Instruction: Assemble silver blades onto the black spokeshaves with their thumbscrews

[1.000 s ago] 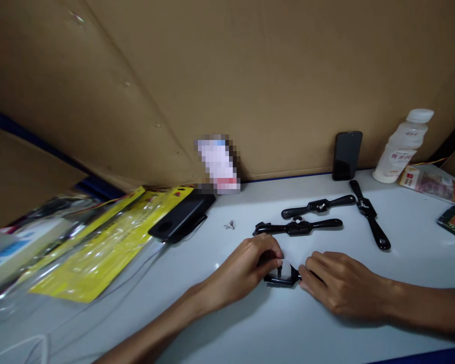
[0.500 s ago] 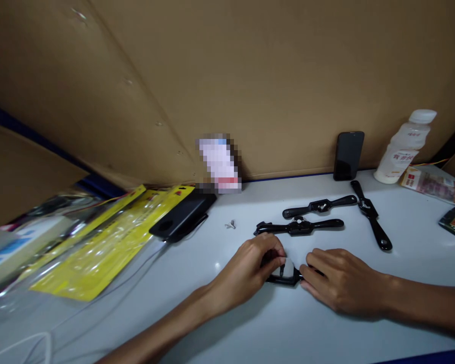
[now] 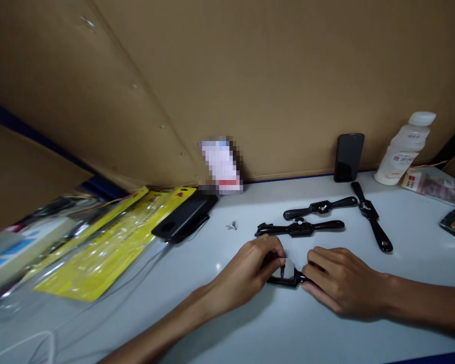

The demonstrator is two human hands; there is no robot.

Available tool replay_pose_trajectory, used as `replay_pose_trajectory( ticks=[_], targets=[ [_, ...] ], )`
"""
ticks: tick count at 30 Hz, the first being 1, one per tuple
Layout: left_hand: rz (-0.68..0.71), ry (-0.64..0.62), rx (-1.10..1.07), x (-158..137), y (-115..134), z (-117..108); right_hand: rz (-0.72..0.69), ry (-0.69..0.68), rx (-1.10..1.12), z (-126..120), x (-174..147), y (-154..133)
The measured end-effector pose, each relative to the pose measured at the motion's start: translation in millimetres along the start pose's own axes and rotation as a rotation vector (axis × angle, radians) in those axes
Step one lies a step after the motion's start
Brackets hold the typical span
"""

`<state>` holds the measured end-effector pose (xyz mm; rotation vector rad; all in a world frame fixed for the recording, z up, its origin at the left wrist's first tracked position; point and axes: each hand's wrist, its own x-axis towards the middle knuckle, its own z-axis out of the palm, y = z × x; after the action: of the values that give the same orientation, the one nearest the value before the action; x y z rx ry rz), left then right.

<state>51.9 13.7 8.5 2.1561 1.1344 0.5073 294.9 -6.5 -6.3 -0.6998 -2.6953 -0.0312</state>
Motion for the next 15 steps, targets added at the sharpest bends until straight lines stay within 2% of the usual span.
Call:
replay_pose_trajectory(
  ticks=[11, 15],
  targets=[
    [0.026, 0.002, 0.026, -0.3, -0.9, 2.0, 0.059, 0.003, 0.059, -0.7, -0.2, -1.0],
    [0.024, 0.005, 0.028, 0.1, -0.3, 1.2, 0.016, -0.024, 0.052, -1.2, -0.1, -0.6]
  ],
)
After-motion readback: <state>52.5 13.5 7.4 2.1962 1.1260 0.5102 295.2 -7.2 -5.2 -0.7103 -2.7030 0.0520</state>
